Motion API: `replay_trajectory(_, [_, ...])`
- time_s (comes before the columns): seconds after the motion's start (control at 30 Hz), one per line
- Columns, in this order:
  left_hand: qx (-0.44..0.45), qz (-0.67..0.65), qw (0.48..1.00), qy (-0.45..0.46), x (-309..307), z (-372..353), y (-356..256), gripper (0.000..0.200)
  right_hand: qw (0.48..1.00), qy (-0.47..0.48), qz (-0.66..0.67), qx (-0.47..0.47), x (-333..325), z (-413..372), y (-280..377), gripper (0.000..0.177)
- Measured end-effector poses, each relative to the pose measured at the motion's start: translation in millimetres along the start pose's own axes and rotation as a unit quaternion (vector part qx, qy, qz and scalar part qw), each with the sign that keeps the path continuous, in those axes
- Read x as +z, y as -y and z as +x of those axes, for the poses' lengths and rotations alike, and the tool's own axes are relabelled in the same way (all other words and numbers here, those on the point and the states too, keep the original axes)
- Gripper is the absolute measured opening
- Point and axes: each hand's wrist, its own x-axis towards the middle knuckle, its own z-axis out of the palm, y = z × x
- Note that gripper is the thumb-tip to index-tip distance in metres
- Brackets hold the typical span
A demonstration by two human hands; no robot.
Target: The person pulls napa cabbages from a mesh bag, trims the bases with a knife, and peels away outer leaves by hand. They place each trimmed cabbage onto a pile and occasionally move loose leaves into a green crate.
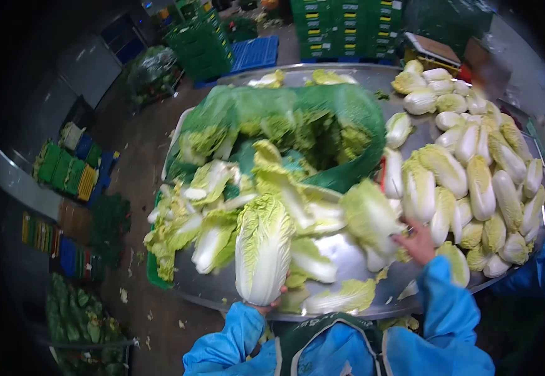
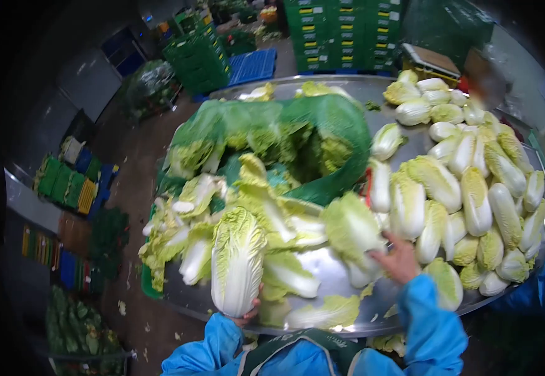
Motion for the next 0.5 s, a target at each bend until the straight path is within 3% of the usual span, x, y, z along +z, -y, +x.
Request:
replay_trajectory(0.03, [-0.014, 0.002, 1.000, 0.007, -2.7, 17.4, 7.5, 0.072, 0.981, 0.014, 0.177, 0.083, 11.1, -8.4, 10.4, 0.061])
replay_trajectory(0.07, [-0.026, -0.023, 0.999, -0.002, -5.7, 32.1, 16.7, 0.072, 0.946, 0.095, 0.222, 0.217, 2.4, -13.2, 49.3, 0.062])
replay_trajectory(0.1, [-0.041, -0.047, 0.998, -0.015, -8.6, 44.3, 25.8, 0.072, 0.935, 0.087, 0.312, 0.144, 14.0, -17.4, 53.0, 0.064])
replay_trajectory(0.17, [-0.104, -0.070, 0.992, -0.016, -10.4, 68.5, 44.3, 0.070, 0.864, 0.168, 0.437, 0.183, 14.1, -16.5, 58.6, 0.076])
replay_trajectory(0.2, [-0.146, -0.101, 0.984, -0.016, -9.0, 95.2, 57.8, 0.069, 0.818, 0.165, 0.532, 0.141, 19.6, -14.8, 45.2, 0.078])
replay_trajectory(0.27, [-0.219, -0.042, 0.974, -0.041, 5.7, 154.8, 99.6, 0.069, 0.809, 0.155, 0.539, 0.176, -3.9, -8.4, 43.2, 0.077])
replay_trajectory(0.33, [-0.220, 0.097, 0.967, -0.083, 28.0, 188.1, 135.4, 0.070, 0.761, 0.109, 0.626, 0.128, -25.2, -10.6, 12.8, 0.074])
replay_trajectory(0.37, [-0.203, 0.170, 0.959, -0.100, 36.3, 200.8, 147.5, 0.070, 0.767, 0.062, 0.619, 0.154, -46.0, -13.0, 6.1, 0.060])
replay_trajectory(0.43, [-0.158, 0.336, 0.921, -0.120, 25.0, 233.0, 155.7, 0.075, 0.776, 0.028, 0.606, 0.173, -86.1, -15.3, -12.9, 0.054])
replay_trajectory(0.5, [-0.185, 0.382, 0.898, -0.116, 30.6, 271.7, 170.9, 0.076, 0.782, -0.039, 0.590, 0.196, -124.4, -14.5, -24.6, 0.039])
